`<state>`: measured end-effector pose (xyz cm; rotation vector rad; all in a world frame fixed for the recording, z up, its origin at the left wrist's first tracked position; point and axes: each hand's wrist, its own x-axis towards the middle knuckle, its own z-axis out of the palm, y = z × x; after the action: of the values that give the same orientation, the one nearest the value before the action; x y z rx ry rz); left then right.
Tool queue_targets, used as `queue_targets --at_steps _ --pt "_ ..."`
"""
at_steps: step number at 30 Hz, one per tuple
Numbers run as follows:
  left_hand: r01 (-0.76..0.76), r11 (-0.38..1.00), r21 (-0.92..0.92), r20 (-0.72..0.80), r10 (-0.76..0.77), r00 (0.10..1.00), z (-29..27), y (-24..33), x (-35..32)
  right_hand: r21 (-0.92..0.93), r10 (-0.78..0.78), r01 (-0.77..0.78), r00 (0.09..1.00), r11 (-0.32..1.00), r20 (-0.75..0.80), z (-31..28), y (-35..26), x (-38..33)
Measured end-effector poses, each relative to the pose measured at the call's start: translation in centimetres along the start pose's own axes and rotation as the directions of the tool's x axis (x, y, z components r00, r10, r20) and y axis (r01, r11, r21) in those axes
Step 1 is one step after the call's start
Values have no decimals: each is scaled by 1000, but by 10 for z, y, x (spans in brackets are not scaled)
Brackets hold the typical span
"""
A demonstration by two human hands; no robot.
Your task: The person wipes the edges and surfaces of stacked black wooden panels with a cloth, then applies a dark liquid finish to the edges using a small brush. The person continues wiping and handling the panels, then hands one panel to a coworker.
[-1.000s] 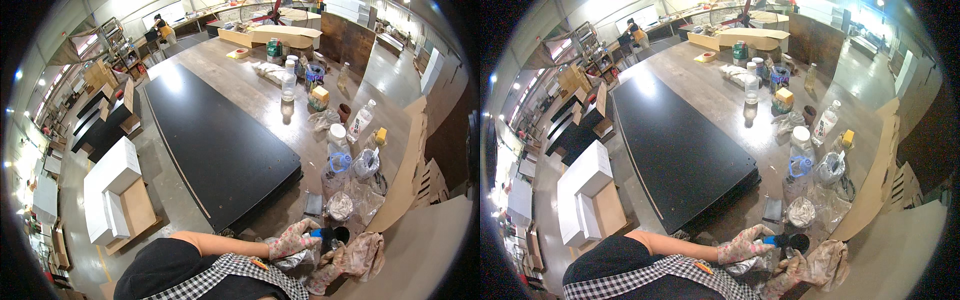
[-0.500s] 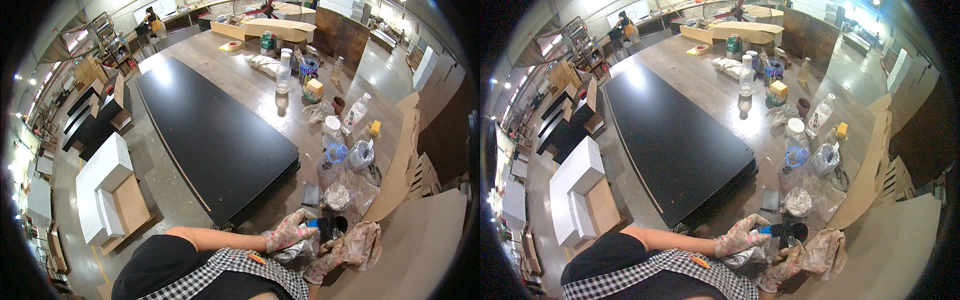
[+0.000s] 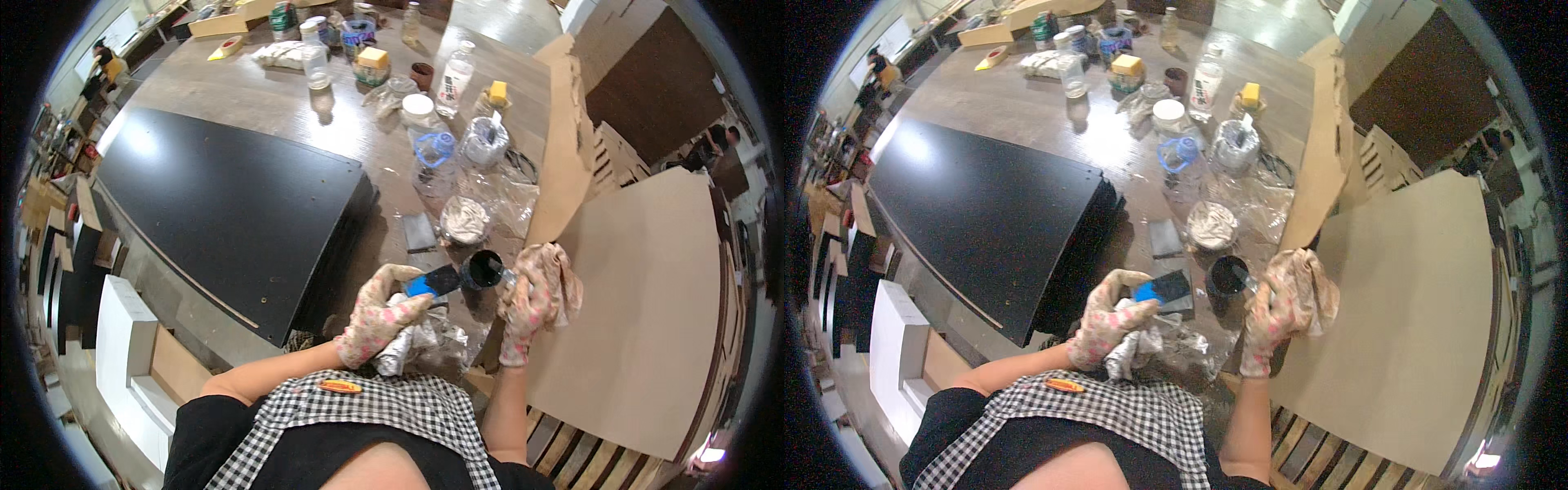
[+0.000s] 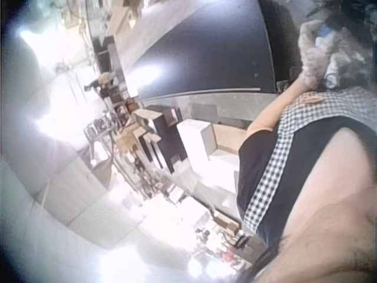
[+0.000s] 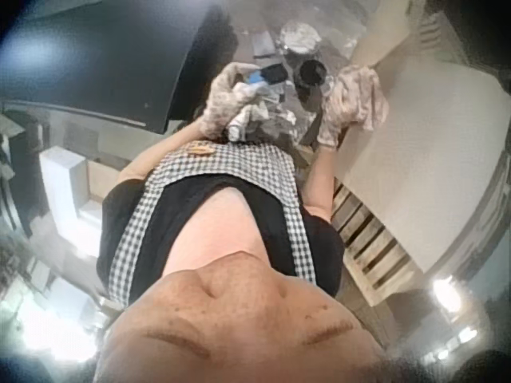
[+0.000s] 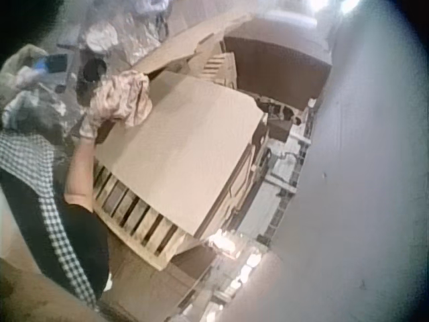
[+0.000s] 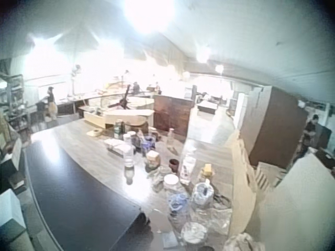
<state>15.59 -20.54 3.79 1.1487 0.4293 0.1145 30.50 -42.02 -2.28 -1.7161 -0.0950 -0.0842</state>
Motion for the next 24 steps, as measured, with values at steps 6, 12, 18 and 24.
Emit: queue_targets --at_steps 6,12,18,24 --pt "-45 999 15 -9 45 999 -3 41 -13 -709 -561 503 808 494 183 21 -18 22" --pt "-359 890 282 -111 402 909 -59 107 -48 -111 -237 274 934 955 266 60 -50 -8" --pt "-657 723 213 -455 668 589 -149 158 -72 240 -26 -138 819 961 573 140 -64 -55" --pt "-559 819 126 -472 545 693 -204 160 -42 -63 291 -348 653 935 699 206 -90 -86"
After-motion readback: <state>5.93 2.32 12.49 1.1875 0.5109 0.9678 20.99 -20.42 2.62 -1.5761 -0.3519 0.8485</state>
